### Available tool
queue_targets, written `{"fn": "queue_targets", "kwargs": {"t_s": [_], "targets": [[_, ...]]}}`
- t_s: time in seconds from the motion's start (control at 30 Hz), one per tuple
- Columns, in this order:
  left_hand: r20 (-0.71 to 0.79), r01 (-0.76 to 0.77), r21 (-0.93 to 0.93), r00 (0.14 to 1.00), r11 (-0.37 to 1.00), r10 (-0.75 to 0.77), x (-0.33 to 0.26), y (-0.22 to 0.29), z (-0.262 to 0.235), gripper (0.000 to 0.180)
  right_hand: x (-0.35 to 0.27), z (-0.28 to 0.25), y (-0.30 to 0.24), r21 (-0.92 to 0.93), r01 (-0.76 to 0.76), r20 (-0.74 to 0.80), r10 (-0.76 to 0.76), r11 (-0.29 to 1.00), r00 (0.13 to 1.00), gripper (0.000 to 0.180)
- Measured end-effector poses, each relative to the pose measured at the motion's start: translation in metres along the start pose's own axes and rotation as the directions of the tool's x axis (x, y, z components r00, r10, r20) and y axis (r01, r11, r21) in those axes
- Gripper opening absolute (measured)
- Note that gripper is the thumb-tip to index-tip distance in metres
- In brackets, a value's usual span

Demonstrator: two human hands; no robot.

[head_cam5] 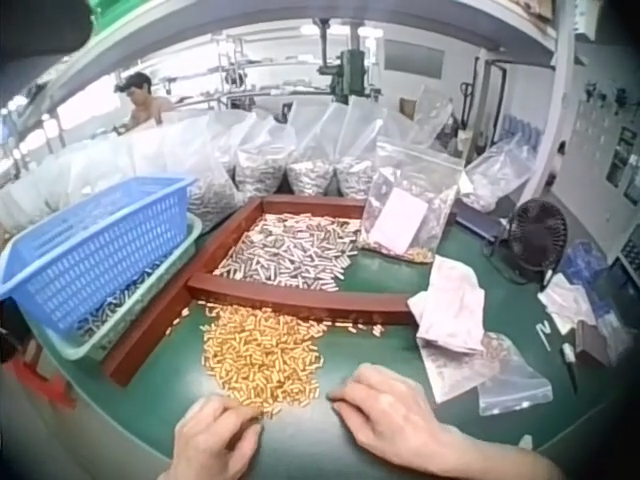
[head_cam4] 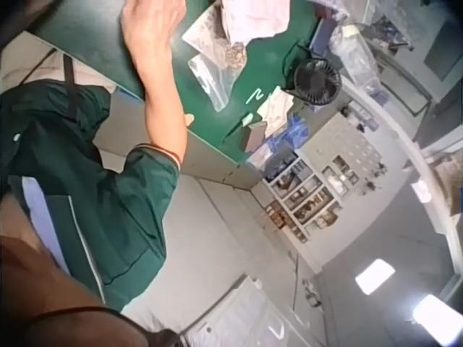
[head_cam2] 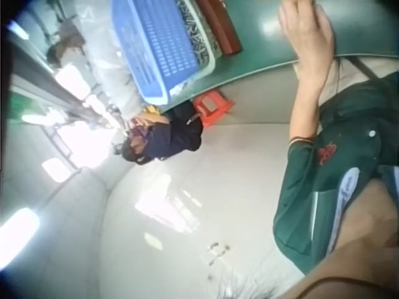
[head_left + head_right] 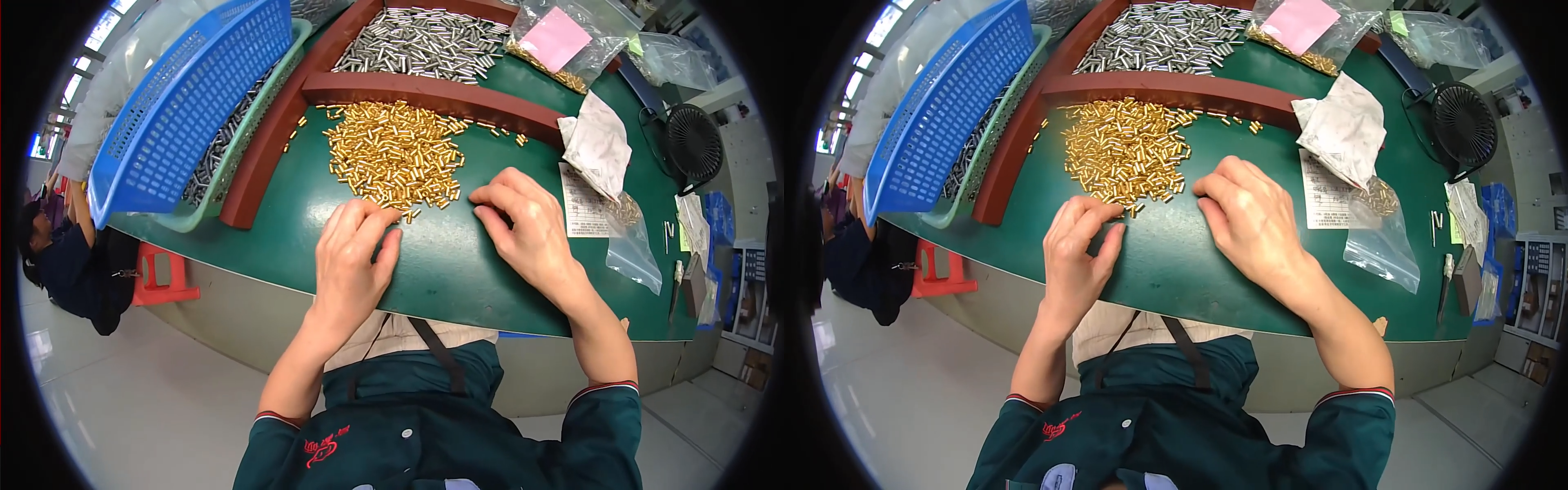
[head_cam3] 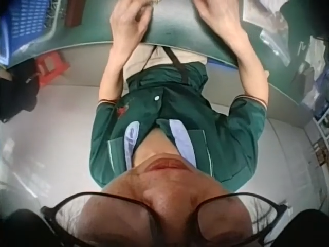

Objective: The worker sorts small metal pins and then manually assembles them into gold-colored metal sleeves on a factory workbench.

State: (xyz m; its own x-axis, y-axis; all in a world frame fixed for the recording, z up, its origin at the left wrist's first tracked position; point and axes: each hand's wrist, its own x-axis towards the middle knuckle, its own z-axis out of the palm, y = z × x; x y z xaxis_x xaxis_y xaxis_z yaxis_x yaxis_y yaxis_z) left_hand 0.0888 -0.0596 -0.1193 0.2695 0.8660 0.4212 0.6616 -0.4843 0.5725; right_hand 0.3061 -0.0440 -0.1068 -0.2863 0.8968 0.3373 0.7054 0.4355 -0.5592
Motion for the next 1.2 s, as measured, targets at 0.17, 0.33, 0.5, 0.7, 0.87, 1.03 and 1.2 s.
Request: {"fn": "queue_targets", "kwargs": {"t_s": [0.17, 0.33, 0.5, 0.7, 0.87, 1.03, 1.2], "targets": [[0.002, -0.001, 0.001, 1.0, 1.0, 0.001, 0.0, 0.0, 0.002, 0.021, 0.003, 0.016, -0.007, 0.085, 0.05, -0.038, -0.047, 0.995, 0.998, 0.01], [-0.026, -0.004, 0.021, 1.0, 1.0, 0.005, 0.004, 0.002, 0.003, 0.02, 0.007, 0.023, -0.012, 0.056, 0.025, -0.068, -0.021, 0.998, 0.997, 0.012], [-0.032, -0.029, 0.04, 0.999, 0.999, 0.03, 0.003, 0.002, 0.006, 0.02, 0.008, 0.027, -0.012, 0.016, 0.03, -0.082, -0.029, 0.999, 0.996, 0.014], [0.007, -0.014, -0.003, 1.0, 1.0, 0.014, 0.003, -0.002, 0.011, 0.021, 0.005, 0.03, -0.012, 0.009, 0.023, -0.054, -0.023, 1.0, 0.998, 0.013], [-0.021, -0.027, 0.019, 0.999, 0.999, 0.028, 0.006, 0.002, 0.007, 0.016, 0.004, 0.02, -0.018, 0.046, -0.018, 0.006, 0.018, 0.999, 1.0, 0.012], [0.007, -0.019, -0.01, 1.0, 1.0, 0.019, 0.006, 0.0, 0.01, 0.017, 0.004, 0.018, -0.012, 0.047, -0.044, 0.038, 0.043, 0.998, 0.998, 0.014], [0.012, -0.03, -0.01, 0.999, 1.0, 0.03, 0.005, 0.002, 0.011, 0.017, 0.003, 0.022, -0.011, 0.075, -0.034, 0.046, 0.031, 0.997, 0.998, 0.013]]}}
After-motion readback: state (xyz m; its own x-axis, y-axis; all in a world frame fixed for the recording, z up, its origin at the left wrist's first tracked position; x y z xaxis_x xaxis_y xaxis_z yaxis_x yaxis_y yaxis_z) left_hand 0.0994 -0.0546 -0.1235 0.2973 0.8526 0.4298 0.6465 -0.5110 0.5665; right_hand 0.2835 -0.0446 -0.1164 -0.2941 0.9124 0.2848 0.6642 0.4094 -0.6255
